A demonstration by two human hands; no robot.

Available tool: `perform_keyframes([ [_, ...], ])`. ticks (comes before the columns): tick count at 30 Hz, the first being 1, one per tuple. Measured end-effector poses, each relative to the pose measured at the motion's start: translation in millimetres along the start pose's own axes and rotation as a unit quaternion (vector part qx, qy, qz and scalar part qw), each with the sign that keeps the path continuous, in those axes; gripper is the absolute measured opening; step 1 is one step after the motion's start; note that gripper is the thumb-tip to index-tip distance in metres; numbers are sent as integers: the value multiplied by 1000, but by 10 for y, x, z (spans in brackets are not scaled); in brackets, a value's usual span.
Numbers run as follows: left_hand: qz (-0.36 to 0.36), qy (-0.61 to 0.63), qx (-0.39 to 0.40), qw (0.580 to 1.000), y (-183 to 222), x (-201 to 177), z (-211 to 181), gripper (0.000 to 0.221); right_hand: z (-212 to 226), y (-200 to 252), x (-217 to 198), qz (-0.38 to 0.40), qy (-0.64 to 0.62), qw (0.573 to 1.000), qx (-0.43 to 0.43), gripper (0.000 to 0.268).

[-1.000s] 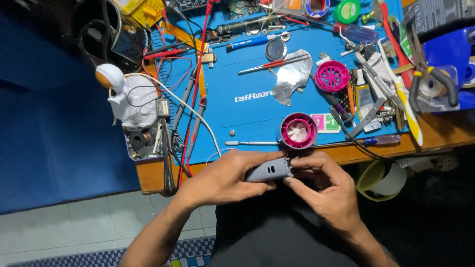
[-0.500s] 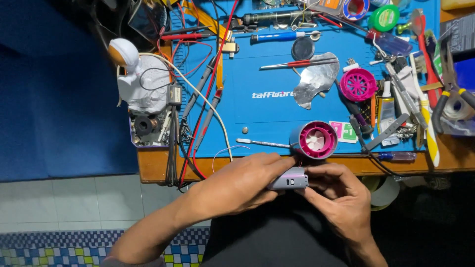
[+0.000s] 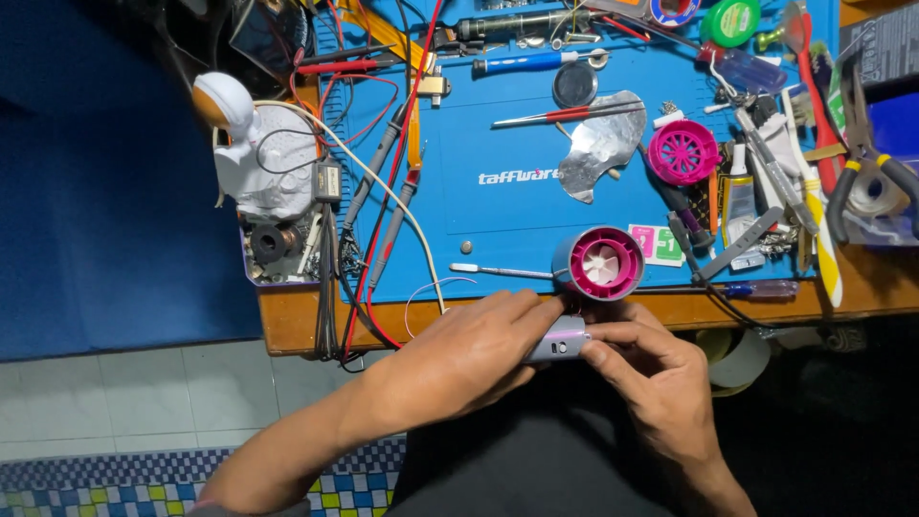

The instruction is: Assembling the internal components of a small handheld electronic device, including the motor and circuit board, into its plastic housing.

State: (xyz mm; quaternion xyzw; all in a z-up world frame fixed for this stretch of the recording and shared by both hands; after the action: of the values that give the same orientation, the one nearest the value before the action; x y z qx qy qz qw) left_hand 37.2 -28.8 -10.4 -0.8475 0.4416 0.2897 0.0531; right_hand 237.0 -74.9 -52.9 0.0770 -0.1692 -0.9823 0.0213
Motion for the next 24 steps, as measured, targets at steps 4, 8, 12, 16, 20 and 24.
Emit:
perform_keyframes([
  [4,-15,2,13,1000,4,1,-15,46,-12,9,-3,12,-54,998,19,15],
  [8,-13,9,14,1000,4,1,-10,46,-19,8,-9,19,-35,998,54,13],
  [12,-15,2,11,1000,3,32,28,49,82,6,28,27,-29,998,50,15],
  [16,-12,-9,5,1000,9,34,20,48,81,2,53,26,-39,997,66,17],
  [20,-13,-25,-6,1000,12,42,2,45,117,-3,65,14,-18,997,74,18],
  [24,-16,-30,-7,999,15,48,-18,46,46,-23,27,14,20,994,102,14],
])
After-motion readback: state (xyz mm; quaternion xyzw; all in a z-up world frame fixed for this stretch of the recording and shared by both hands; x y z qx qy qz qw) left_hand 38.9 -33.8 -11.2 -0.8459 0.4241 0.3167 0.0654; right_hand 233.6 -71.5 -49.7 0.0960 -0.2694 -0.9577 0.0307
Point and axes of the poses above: each hand's wrist, its own y-axis away from the middle knuckle, its own x-axis out of the palm, z = x × y, the point moved 4 cm from there along -y, towards the middle knuckle, and after that the axes turned 1 degree about -x, right-handed, at the moved point
